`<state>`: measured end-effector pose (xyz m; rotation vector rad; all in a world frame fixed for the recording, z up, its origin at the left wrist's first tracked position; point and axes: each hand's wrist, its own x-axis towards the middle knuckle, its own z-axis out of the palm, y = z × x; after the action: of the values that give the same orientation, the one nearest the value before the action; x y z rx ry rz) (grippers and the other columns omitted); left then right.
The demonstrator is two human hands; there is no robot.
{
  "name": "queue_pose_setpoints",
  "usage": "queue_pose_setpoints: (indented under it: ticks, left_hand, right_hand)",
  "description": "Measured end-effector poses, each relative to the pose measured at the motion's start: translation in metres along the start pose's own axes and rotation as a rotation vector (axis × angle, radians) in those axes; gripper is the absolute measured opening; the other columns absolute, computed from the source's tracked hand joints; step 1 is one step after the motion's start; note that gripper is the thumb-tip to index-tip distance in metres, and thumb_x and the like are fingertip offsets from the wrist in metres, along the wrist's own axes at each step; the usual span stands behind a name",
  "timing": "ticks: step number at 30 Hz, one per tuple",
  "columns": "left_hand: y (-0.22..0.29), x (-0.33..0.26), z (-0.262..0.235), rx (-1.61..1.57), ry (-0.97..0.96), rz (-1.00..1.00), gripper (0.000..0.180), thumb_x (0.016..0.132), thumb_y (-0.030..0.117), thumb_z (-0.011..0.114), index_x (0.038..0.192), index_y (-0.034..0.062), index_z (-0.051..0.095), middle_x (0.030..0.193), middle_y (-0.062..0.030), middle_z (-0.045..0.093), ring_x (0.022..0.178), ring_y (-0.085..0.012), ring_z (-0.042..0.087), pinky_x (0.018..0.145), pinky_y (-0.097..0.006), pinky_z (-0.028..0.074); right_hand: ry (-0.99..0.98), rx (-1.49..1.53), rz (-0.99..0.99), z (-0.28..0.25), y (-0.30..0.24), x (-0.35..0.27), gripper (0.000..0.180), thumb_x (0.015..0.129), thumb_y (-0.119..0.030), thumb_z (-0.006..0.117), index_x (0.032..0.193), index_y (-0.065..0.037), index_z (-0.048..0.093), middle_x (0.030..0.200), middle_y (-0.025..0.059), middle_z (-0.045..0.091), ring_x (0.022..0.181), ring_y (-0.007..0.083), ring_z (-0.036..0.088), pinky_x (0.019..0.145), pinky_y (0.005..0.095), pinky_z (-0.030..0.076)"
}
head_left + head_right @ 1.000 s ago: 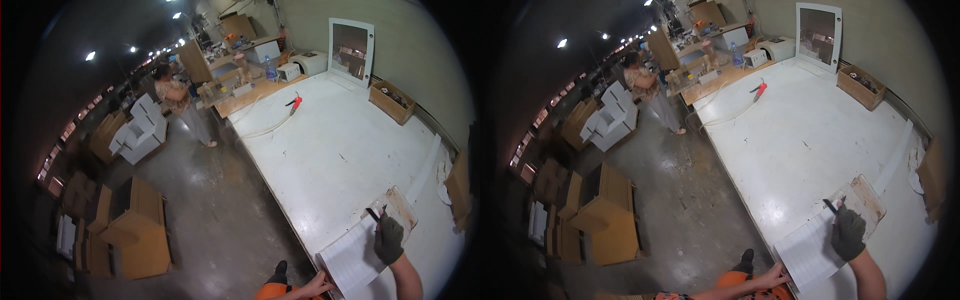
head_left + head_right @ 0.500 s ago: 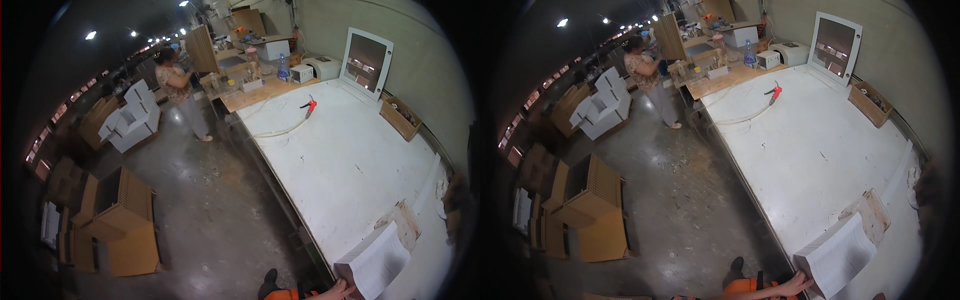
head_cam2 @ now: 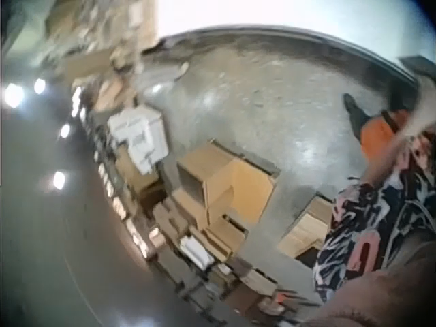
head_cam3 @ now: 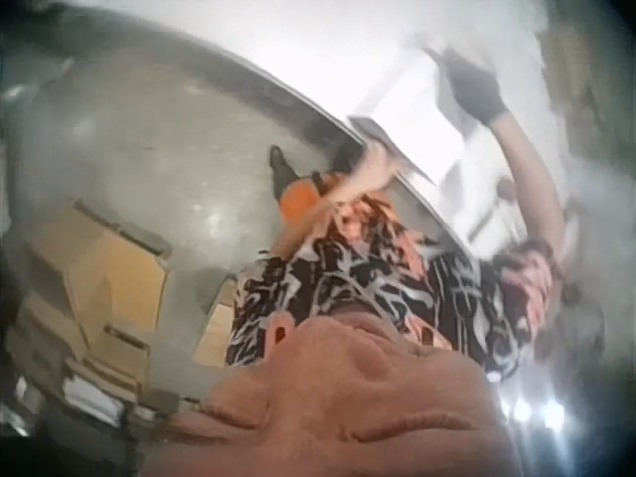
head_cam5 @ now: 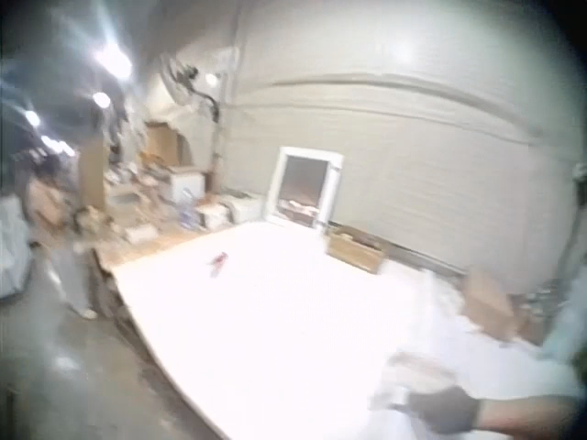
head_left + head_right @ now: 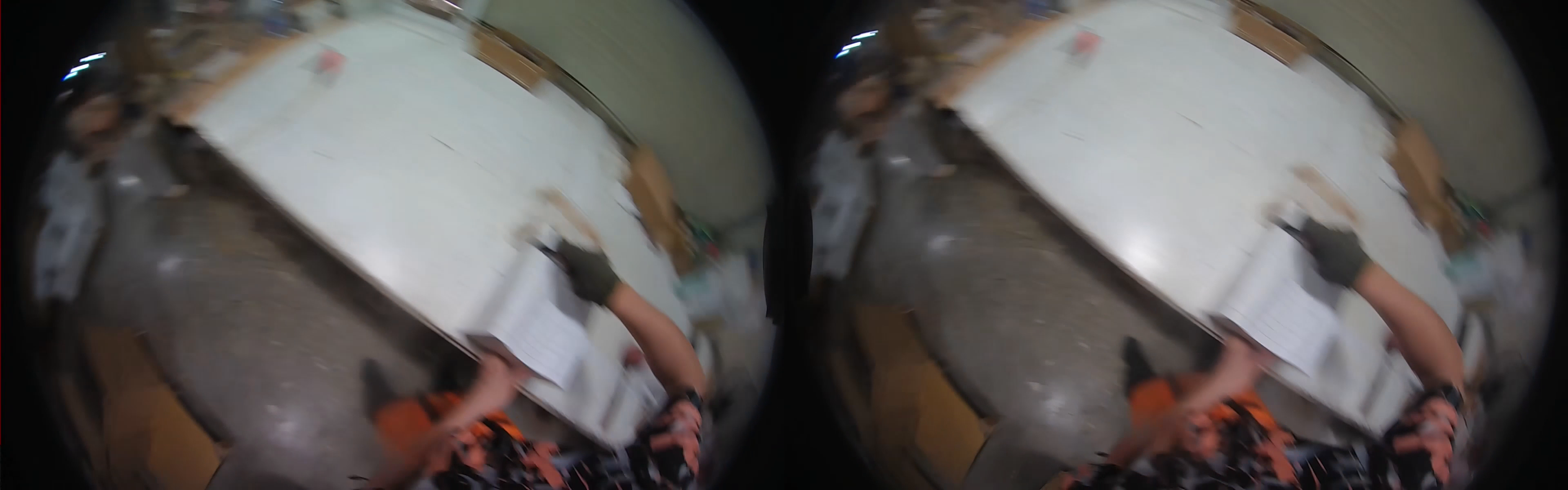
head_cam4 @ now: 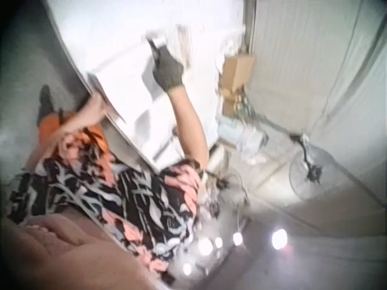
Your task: The person places stacks of foam sheets against a wooden mold and trims the foam along the mold's edge using a utility blade.
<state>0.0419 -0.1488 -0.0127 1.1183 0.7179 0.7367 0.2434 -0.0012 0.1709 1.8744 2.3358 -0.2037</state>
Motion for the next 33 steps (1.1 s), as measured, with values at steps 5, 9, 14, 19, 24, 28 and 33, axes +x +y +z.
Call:
queue_pose_setpoints:
  ticks: [5, 9, 14, 19, 24, 28, 33]
  left_hand:
    - [-0.009, -0.011, -0.003, 0.443, 0.133, -0.004, 0.067, 0.084, 0.029, 0.07, 0.125, -0.0112, 0.036, 0.116, -0.0257, 0.04, 0.101, -0.0388, 0.048, 0.09, -0.043, 0.041]
    - [-0.009, -0.013, 0.013, 0.344, 0.093, 0.015, 0.08, 0.085, 0.031, 0.068, 0.131, -0.0128, 0.021, 0.122, -0.0257, 0.028, 0.107, -0.0367, 0.042, 0.093, -0.044, 0.039]
    - [-0.014, -0.021, 0.016, 0.444, 0.098, -0.007, 0.081, 0.083, 0.029, 0.07, 0.133, -0.0116, 0.02, 0.121, -0.0247, 0.029, 0.104, -0.0336, 0.042, 0.093, -0.044, 0.039]
    - [-0.002, -0.024, 0.024, 0.456, 0.116, -0.007, 0.085, 0.081, 0.021, 0.071, 0.138, -0.0109, 0.017, 0.126, -0.0252, 0.029, 0.104, -0.0342, 0.044, 0.095, -0.045, 0.037]
    - [-0.01, -0.02, 0.02, 1.091, 0.021, 0.354, 0.085, 0.08, 0.017, 0.072, 0.138, -0.0103, 0.016, 0.13, -0.0258, 0.027, 0.116, -0.041, 0.041, 0.099, -0.047, 0.036]
    - [0.021, -0.02, 0.005, 0.205, 0.115, -0.275, 0.088, 0.08, 0.021, 0.074, 0.138, -0.01, 0.016, 0.128, -0.0273, 0.029, 0.117, -0.0437, 0.039, 0.1, -0.047, 0.035]
    - [0.008, -0.017, 0.015, 0.217, 0.116, -0.09, 0.083, 0.081, 0.03, 0.073, 0.132, -0.0116, 0.023, 0.123, -0.0295, 0.031, 0.113, -0.045, 0.04, 0.096, -0.048, 0.037]
  right_hand:
    - [0.227, -0.025, -0.187, -0.015, -0.013, 0.021, 0.039, 0.08, -0.008, 0.062, 0.119, -0.011, 0.061, 0.082, 0.0129, 0.066, 0.071, 0.031, 0.064, 0.064, 0.0392, 0.052]
    - [0.182, -0.09, -0.15, -0.02, -0.003, 0.014, 0.045, 0.078, -0.005, 0.06, 0.121, -0.014, 0.061, 0.083, 0.011, 0.066, 0.074, 0.0299, 0.064, 0.065, 0.0381, 0.052]
    - [0.175, -0.147, -0.105, -0.016, 0.003, 0.022, 0.044, 0.081, -0.013, 0.057, 0.125, -0.017, 0.057, 0.089, 0.0105, 0.067, 0.08, 0.0303, 0.065, 0.066, 0.0403, 0.051]
    - [-0.473, -0.374, -0.141, -0.039, -0.078, 0.006, 0.049, 0.081, -0.021, 0.056, 0.127, -0.006, 0.053, 0.068, 0.0068, 0.061, 0.05, 0.0233, 0.059, 0.04, 0.0365, 0.043]
    - [-0.352, -0.171, -0.305, -0.043, -0.103, -0.006, 0.052, 0.072, -0.014, 0.06, 0.123, -0.007, 0.057, 0.067, 0.0091, 0.06, 0.058, 0.0258, 0.06, 0.051, 0.0386, 0.047]
    - [0.045, -0.245, -0.183, -0.015, -0.012, 0.052, 0.046, 0.073, -0.011, 0.06, 0.119, -0.012, 0.06, 0.073, 0.0097, 0.064, 0.06, 0.0251, 0.063, 0.05, 0.0369, 0.048]
    - [-0.551, -0.065, -0.316, -0.041, -0.105, 0.011, 0.037, 0.085, -0.023, 0.055, 0.117, -0.005, 0.059, 0.081, 0.0117, 0.066, 0.065, 0.022, 0.065, 0.058, 0.0341, 0.052]
